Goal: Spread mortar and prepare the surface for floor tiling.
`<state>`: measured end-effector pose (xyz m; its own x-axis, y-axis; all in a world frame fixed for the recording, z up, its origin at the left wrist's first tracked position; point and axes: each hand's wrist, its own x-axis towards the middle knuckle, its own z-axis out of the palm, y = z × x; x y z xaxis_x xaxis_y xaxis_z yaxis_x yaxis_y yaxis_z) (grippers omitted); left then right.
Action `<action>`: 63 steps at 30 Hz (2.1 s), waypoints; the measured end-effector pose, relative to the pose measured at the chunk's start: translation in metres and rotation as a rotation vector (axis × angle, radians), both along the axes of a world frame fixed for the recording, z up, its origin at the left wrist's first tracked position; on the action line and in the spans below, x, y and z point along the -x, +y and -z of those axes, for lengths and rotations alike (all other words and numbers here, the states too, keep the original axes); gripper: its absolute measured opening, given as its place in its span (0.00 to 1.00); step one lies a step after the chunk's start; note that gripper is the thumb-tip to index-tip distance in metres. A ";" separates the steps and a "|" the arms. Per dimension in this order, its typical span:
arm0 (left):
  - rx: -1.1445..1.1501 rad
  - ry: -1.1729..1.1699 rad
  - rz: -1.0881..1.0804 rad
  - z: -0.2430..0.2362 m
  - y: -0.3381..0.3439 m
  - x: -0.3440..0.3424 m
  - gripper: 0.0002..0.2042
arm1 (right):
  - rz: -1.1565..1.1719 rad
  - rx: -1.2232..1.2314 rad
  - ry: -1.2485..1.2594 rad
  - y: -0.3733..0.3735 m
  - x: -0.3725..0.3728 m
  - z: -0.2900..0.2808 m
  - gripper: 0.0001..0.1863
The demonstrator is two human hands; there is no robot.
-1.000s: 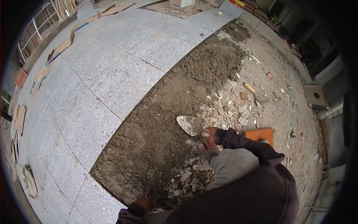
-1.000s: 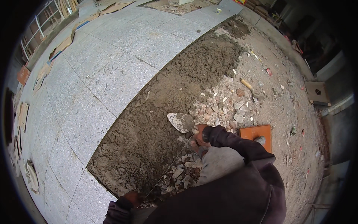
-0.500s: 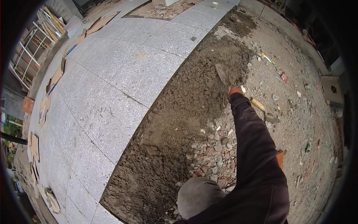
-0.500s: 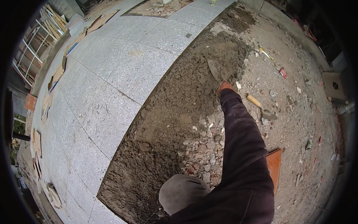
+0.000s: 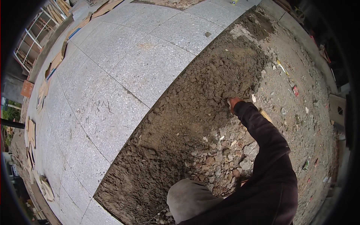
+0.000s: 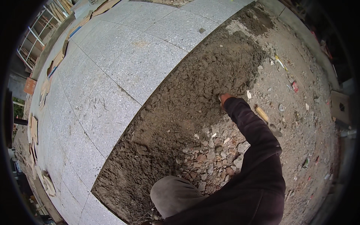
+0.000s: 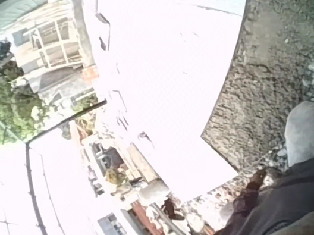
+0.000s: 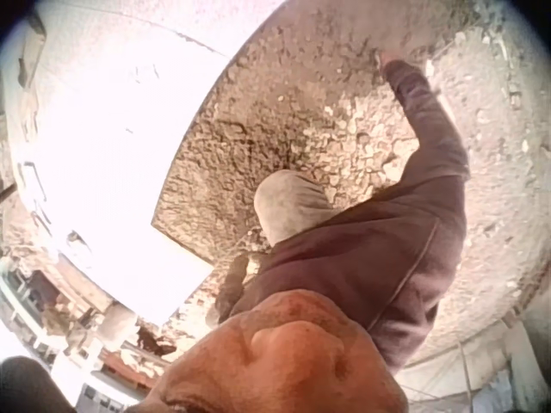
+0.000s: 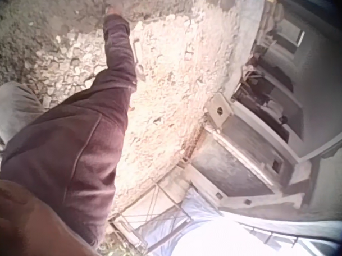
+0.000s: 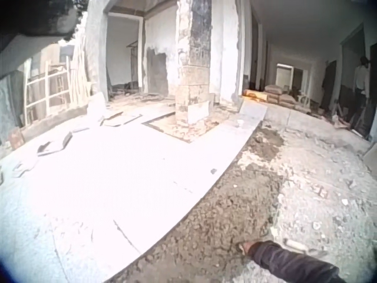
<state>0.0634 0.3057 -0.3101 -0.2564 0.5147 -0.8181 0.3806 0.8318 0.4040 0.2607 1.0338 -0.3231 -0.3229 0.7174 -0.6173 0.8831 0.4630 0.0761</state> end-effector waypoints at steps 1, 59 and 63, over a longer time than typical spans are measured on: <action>-0.066 -0.002 0.010 0.001 0.006 -0.009 0.16 | 0.021 -0.028 0.002 -0.015 -0.003 0.007 0.24; -0.328 0.474 -0.127 -0.084 -0.018 0.088 0.13 | -0.258 0.005 0.228 -0.319 0.124 0.016 0.21; -0.253 0.421 -0.186 -0.078 -0.028 0.098 0.13 | -0.601 -0.073 0.392 -0.344 0.143 0.010 0.15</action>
<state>-0.0344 0.2781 -0.2317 -0.6421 0.5975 -0.4803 0.4083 0.7968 0.4454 0.1182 0.6899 -0.3336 -0.8630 0.3809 -0.3320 0.4456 0.8834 -0.1448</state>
